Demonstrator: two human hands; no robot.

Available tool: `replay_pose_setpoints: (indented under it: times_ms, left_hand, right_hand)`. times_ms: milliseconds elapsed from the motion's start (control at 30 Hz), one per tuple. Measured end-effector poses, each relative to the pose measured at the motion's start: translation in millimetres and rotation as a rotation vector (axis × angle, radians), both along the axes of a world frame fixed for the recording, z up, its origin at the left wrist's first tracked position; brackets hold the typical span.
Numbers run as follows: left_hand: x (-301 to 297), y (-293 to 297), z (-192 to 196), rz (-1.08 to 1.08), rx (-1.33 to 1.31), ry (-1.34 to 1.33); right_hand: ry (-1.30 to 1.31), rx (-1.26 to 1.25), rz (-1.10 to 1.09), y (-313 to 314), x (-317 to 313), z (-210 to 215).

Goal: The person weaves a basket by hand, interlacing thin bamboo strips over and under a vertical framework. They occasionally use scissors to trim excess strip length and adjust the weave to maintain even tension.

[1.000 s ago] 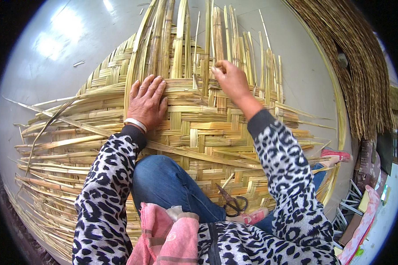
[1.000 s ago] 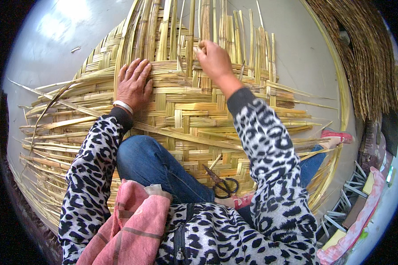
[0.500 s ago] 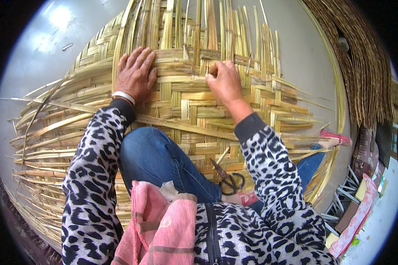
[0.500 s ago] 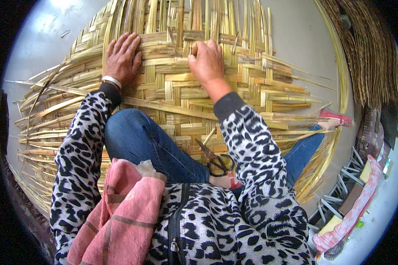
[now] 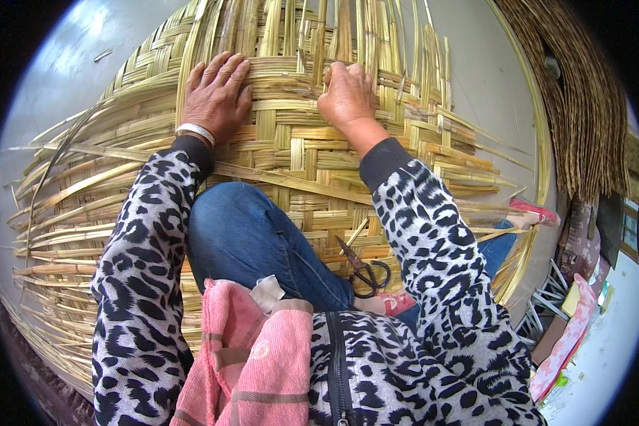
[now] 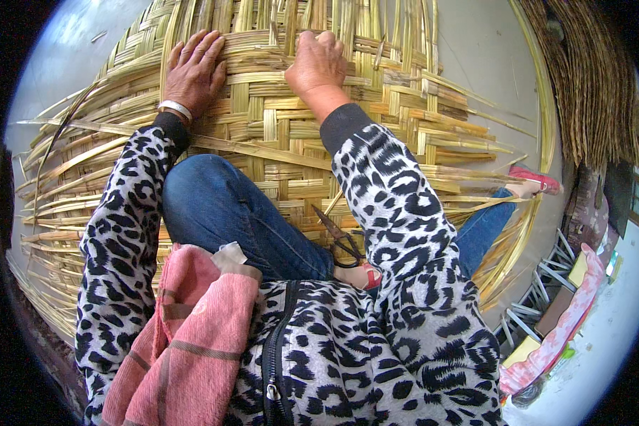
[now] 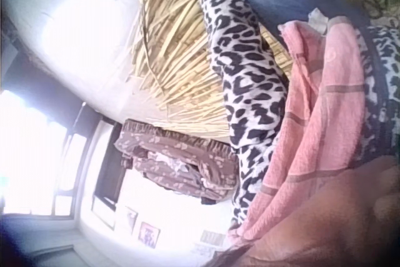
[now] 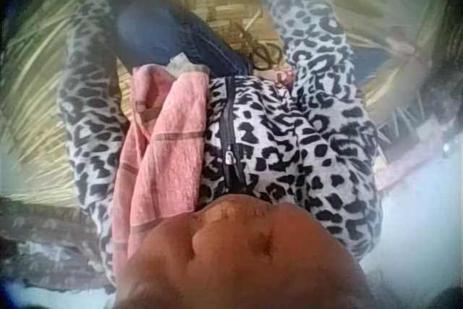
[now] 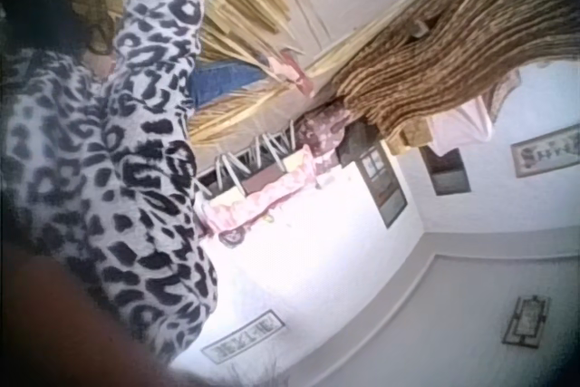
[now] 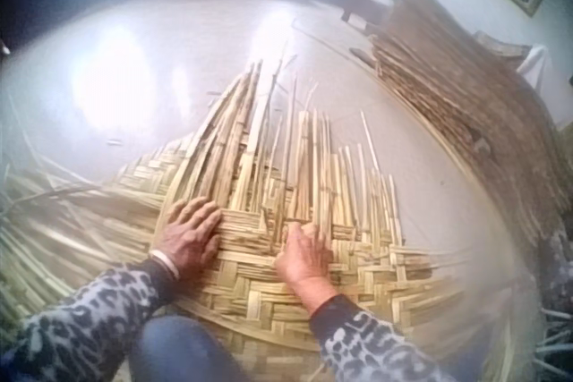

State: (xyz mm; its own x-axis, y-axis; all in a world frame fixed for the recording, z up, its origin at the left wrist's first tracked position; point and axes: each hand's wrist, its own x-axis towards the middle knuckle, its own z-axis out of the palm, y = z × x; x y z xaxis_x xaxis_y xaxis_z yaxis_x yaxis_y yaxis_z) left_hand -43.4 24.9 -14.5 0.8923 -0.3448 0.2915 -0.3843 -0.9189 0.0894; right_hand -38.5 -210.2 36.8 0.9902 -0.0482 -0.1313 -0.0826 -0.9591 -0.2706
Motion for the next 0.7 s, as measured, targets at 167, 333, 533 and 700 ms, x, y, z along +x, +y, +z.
replay_pose_setpoints:
  times_ms: [167,333,533,700]
  left_hand:
    - [1,1,-1,-0.003,-0.029,-0.010]
    - [1,2,-1,-0.011,-0.075,-0.032]
    - [0,2,-1,-0.023,-0.098,-0.051]
    - [-2,1,5,-0.003,-0.059,0.012]
  right_hand:
    - [-0.095,-0.033,0.026,6,-2,-3]
    - [-0.107,0.112,0.076,-10,1,-10]
    - [-0.061,0.319,-0.005,-65,-14,-11]
    - [-0.113,0.197,0.013,-57,-16,-15]
